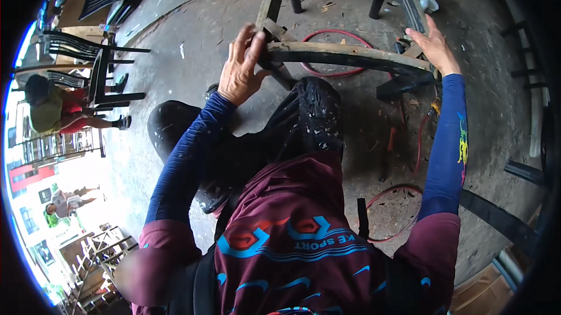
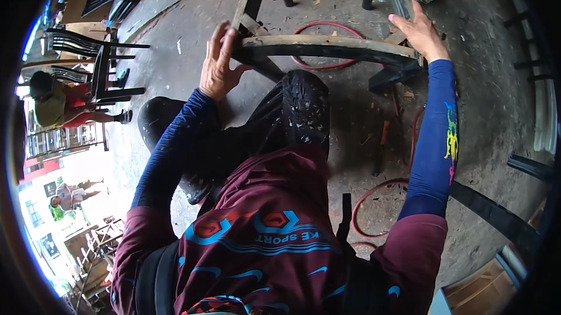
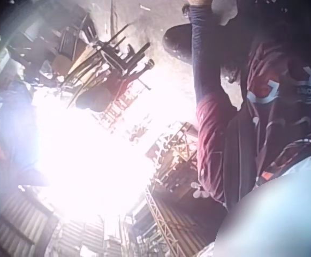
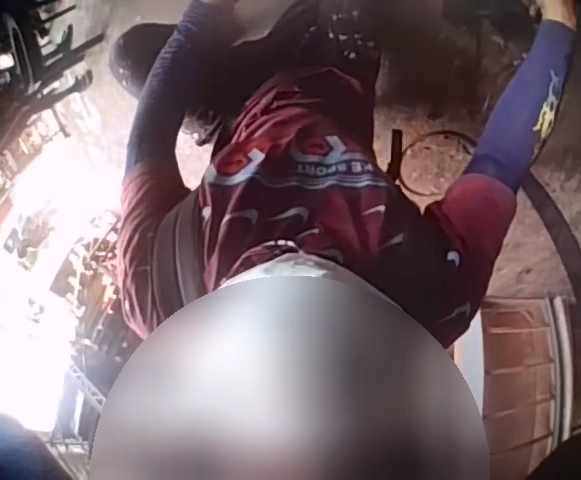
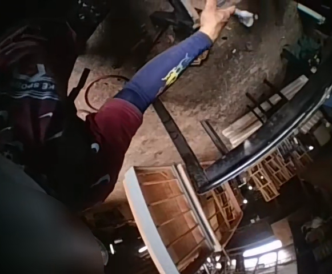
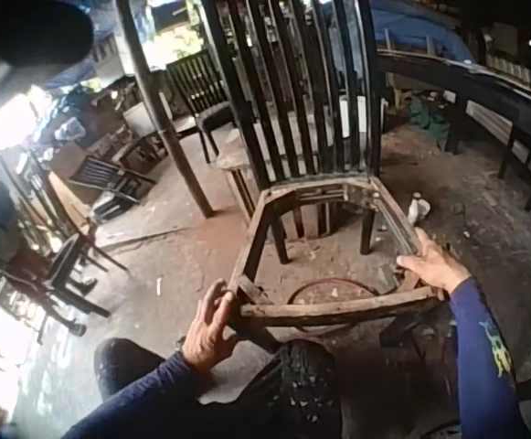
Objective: Repairing a wooden chair frame by hammering in nails to secure the joints.
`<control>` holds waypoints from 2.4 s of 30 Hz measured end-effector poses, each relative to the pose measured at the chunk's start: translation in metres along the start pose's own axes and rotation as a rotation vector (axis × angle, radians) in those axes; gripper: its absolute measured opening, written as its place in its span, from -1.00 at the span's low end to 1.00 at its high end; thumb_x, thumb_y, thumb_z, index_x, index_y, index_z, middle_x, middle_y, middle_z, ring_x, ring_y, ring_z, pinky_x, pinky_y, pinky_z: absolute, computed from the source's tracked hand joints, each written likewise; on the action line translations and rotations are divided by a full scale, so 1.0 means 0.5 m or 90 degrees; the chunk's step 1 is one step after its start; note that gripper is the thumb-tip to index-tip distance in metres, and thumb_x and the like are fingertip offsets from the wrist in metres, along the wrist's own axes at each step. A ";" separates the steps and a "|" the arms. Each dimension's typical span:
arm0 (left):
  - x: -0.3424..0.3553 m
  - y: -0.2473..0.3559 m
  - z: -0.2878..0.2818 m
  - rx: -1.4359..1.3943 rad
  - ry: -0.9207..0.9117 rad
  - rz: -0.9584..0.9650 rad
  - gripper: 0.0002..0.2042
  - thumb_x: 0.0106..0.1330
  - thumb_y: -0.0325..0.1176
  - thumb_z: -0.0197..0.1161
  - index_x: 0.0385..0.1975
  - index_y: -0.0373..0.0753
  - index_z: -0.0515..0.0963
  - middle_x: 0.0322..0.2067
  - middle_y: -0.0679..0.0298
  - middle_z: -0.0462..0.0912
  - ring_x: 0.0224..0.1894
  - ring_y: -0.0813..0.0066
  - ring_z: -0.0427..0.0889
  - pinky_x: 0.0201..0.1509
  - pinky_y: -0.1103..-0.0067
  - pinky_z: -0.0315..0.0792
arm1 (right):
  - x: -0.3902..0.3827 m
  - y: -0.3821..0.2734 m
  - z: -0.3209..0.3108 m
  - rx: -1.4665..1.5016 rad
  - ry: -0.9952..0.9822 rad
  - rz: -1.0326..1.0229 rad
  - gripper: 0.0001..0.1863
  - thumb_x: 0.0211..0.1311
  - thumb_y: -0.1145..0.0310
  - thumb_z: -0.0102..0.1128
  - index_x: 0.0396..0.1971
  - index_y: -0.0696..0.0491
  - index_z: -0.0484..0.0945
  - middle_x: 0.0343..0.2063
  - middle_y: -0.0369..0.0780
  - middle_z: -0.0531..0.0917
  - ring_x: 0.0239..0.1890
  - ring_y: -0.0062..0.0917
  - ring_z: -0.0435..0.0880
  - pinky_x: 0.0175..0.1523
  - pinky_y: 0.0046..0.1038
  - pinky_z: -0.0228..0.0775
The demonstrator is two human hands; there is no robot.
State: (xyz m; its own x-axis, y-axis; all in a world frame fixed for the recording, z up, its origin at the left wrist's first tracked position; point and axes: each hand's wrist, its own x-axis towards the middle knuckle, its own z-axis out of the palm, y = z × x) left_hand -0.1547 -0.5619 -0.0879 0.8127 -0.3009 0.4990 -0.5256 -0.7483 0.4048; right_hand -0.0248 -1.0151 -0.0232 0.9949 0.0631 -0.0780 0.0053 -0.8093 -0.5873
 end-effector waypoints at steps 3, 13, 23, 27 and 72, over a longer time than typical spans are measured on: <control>-0.022 0.015 0.064 -0.189 0.120 -0.193 0.24 -0.24 -0.52 0.67 0.50 -0.15 -0.06 0.46 -0.06 0.03 0.38 -0.03 0.31 0.37 0.25 0.38 | 0.005 0.017 -0.007 -0.028 0.009 -0.023 -0.09 0.20 -0.04 0.32 0.45 0.03 0.15 0.18 -0.01 0.57 0.24 -0.23 0.54 0.31 -0.31 0.32; -0.026 -0.013 0.215 -0.280 0.246 -0.395 -0.73 0.00 -0.45 0.43 -0.28 -0.37 0.62 -0.37 0.14 0.72 -0.27 0.24 0.70 -0.09 0.37 0.56 | -0.006 -0.015 -0.008 -0.100 0.027 0.000 -0.08 0.14 -0.01 0.20 0.46 0.08 0.14 0.29 0.09 0.43 0.35 -0.14 0.43 0.38 -0.30 0.24; -0.034 -0.013 0.227 -0.362 0.292 -0.419 -0.75 0.06 -0.55 0.30 -0.22 -0.37 0.59 -0.32 0.27 0.71 -0.25 0.52 0.62 -0.09 0.53 0.51 | -0.006 -0.012 0.005 -0.119 0.059 0.007 -0.17 0.24 0.00 0.22 0.42 0.08 0.21 0.09 0.04 0.62 0.14 -0.18 0.61 0.27 -0.28 0.35; -0.027 -0.014 0.249 -0.409 0.368 -0.402 -0.82 -0.01 -0.52 0.35 -0.39 -0.36 0.58 -0.47 0.23 0.68 -0.42 0.40 0.66 -0.25 0.45 0.55 | -0.024 -0.025 0.003 -0.147 0.103 0.006 -0.26 0.27 0.02 0.21 0.38 0.05 0.30 -0.01 0.00 0.68 0.01 -0.22 0.69 0.19 -0.29 0.42; -0.044 -0.012 0.249 -0.396 0.348 -0.413 -0.73 0.03 -0.55 0.28 -0.22 -0.34 0.58 -0.39 0.27 0.66 -0.31 0.49 0.61 -0.14 0.52 0.50 | -0.059 -0.400 0.358 -0.106 -0.086 -0.302 -0.62 0.52 0.09 -0.10 -0.24 0.11 0.52 -0.45 0.06 0.63 -0.35 0.04 0.64 -0.27 -0.04 0.46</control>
State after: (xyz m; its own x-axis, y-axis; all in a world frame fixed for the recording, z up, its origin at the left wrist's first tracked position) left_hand -0.1381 -0.6246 -0.1966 0.8417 0.4731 0.2604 -0.1926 -0.1875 0.9632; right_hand -0.0731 -0.7504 -0.0475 0.8574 0.5117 0.0556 0.4793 -0.7545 -0.4484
